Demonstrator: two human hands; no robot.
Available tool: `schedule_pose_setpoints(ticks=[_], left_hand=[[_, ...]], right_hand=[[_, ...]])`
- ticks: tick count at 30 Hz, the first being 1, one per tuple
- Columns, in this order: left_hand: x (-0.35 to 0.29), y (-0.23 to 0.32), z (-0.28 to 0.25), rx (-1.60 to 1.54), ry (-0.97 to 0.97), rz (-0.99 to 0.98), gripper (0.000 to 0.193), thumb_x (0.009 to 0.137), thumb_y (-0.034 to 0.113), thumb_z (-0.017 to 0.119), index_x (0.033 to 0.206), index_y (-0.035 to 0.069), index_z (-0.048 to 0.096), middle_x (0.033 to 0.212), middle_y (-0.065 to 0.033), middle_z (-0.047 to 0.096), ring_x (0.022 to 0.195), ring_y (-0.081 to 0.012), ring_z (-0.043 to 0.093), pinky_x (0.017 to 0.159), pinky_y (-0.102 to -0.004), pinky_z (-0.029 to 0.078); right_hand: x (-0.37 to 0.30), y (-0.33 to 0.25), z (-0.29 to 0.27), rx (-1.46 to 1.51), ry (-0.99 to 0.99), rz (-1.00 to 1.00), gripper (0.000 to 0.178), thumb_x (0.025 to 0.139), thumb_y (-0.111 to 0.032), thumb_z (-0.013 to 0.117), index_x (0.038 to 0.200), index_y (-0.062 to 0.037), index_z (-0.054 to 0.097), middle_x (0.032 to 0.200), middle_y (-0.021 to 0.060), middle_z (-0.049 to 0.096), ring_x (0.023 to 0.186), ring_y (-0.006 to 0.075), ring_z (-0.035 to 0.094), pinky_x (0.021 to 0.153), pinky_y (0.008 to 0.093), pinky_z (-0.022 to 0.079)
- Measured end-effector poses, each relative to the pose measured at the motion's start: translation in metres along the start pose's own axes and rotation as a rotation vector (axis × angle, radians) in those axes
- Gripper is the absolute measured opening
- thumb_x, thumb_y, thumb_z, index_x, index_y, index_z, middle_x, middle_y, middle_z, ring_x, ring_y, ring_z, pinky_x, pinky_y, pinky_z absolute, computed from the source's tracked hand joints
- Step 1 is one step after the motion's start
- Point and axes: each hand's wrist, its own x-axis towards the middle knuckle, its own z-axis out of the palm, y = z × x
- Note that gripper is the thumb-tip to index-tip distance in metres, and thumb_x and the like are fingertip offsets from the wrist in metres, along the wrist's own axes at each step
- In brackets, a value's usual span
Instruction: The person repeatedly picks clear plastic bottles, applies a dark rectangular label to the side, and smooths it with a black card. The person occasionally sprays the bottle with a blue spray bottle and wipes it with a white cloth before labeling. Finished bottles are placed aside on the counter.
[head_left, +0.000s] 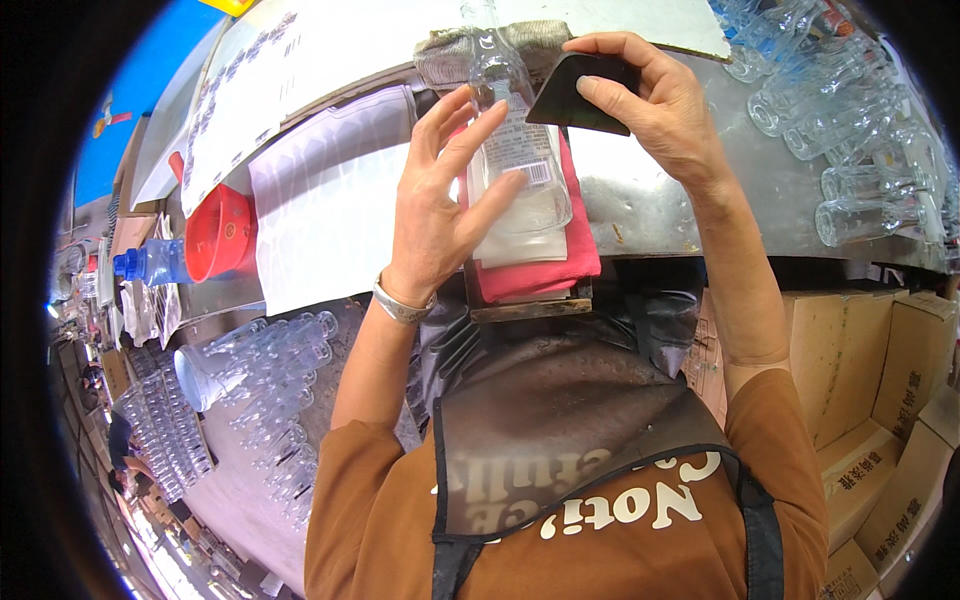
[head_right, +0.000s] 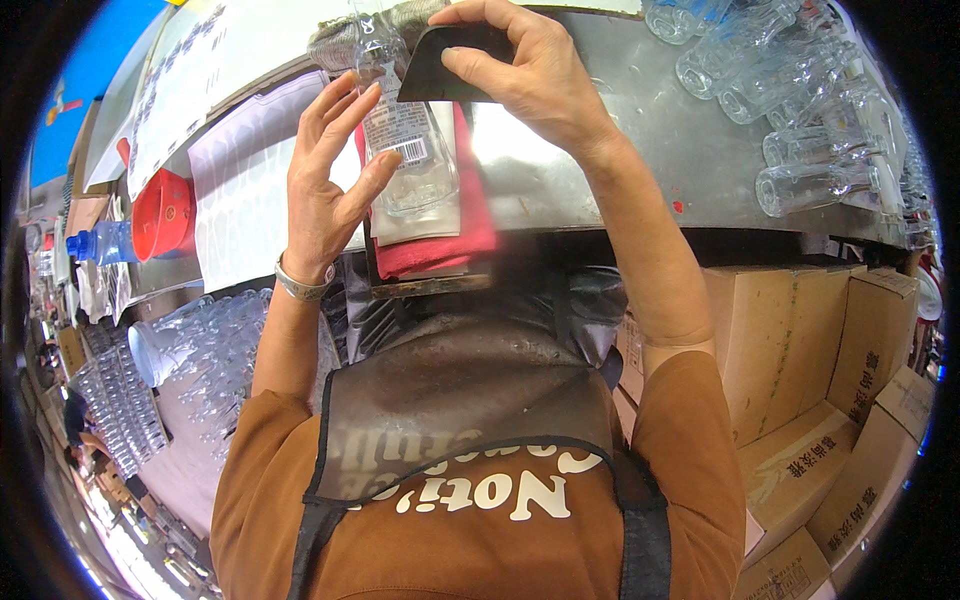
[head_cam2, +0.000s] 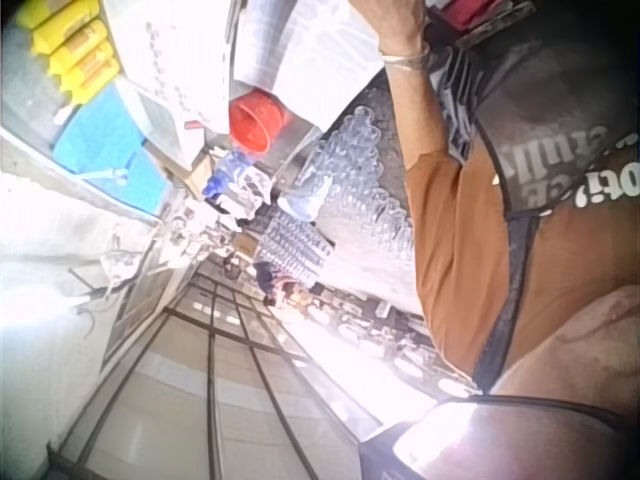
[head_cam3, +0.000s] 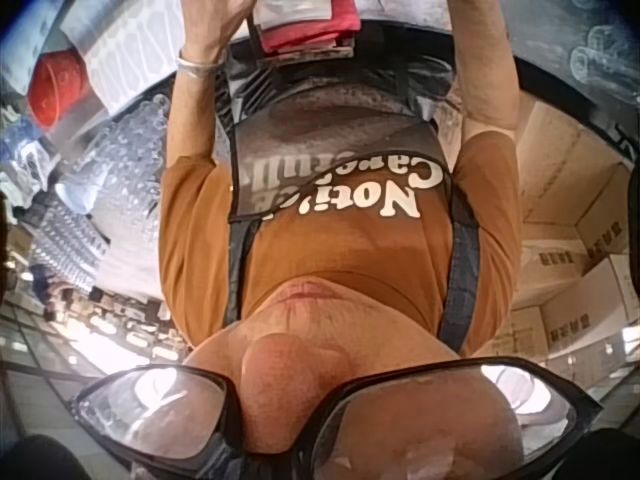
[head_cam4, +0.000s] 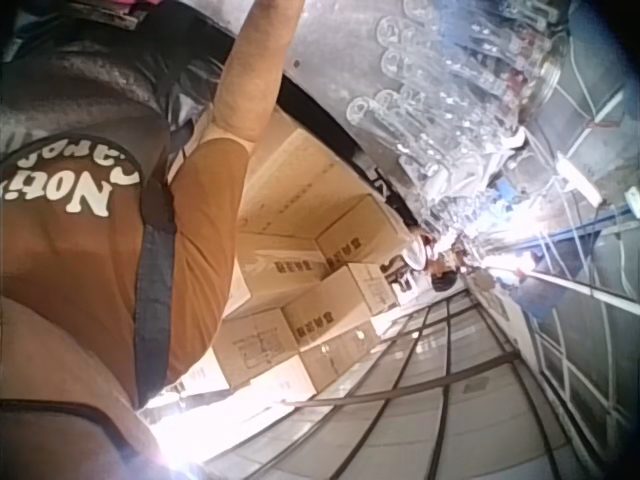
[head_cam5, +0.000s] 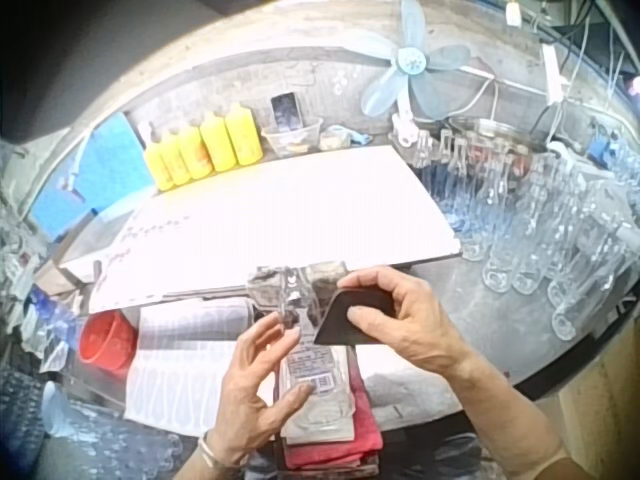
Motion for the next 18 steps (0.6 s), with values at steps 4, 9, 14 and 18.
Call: schedule_pose_setpoints(ticks=[4, 9, 14, 18], left_hand=[[0.0, 0.001, -0.002, 0.014, -0.008, -0.013, 0.055, 0.082, 0.018, 0.08, 0.134, 0.014, 0.064, 0.146, -0.0179, 0.046, 0.129, -0.0352, 0.054, 0.105, -0.0438, 0.048], [0.0, 0.002, -0.001, 0.025, -0.009, -0.008, 0.055, 0.082, 0.018, 0.08, 0.134, 0.015, 0.064, 0.146, -0.0181, 0.046, 0.129, -0.0356, 0.053, 0.105, -0.0443, 0.047], [0.001, 0.003, -0.001, 0.023, -0.002, -0.007, 0.062, 0.082, 0.018, 0.08, 0.14, 0.011, 0.058, 0.144, -0.0188, 0.048, 0.129, -0.0349, 0.053, 0.106, -0.043, 0.046], [0.0, 0.002, 0.001, -0.076, 0.029, -0.054, 0.083, 0.081, 0.019, 0.081, 0.151, 0.005, 0.04, 0.145, -0.0193, 0.049, 0.132, -0.0328, 0.051, 0.111, -0.0441, 0.041]], right_hand=[[-0.001, 0.001, 0.001, 0.03, -0.019, 0.018, 0.03, 0.095, -0.01, 0.067, 0.124, -0.0049, 0.065, 0.109, 0.0029, 0.067, 0.097, 0.009, 0.063, 0.088, 0.0223, 0.054], [-0.002, -0.003, 0.005, 0.049, -0.078, 0.007, 0.031, 0.095, -0.008, 0.066, 0.125, -0.0053, 0.064, 0.11, 0.002, 0.066, 0.096, 0.0086, 0.063, 0.086, 0.0215, 0.053], [0.004, -0.014, 0.016, -0.167, -0.034, -0.119, 0.028, 0.094, -0.006, 0.065, 0.121, -0.003, 0.066, 0.107, 0.0034, 0.068, 0.096, 0.0085, 0.063, 0.085, 0.0219, 0.053], [0.013, -0.032, 0.022, -0.336, -0.05, -0.262, 0.028, 0.09, -0.006, 0.066, 0.118, -0.0017, 0.066, 0.102, 0.0068, 0.071, 0.093, 0.0136, 0.066, 0.082, 0.0284, 0.054]])
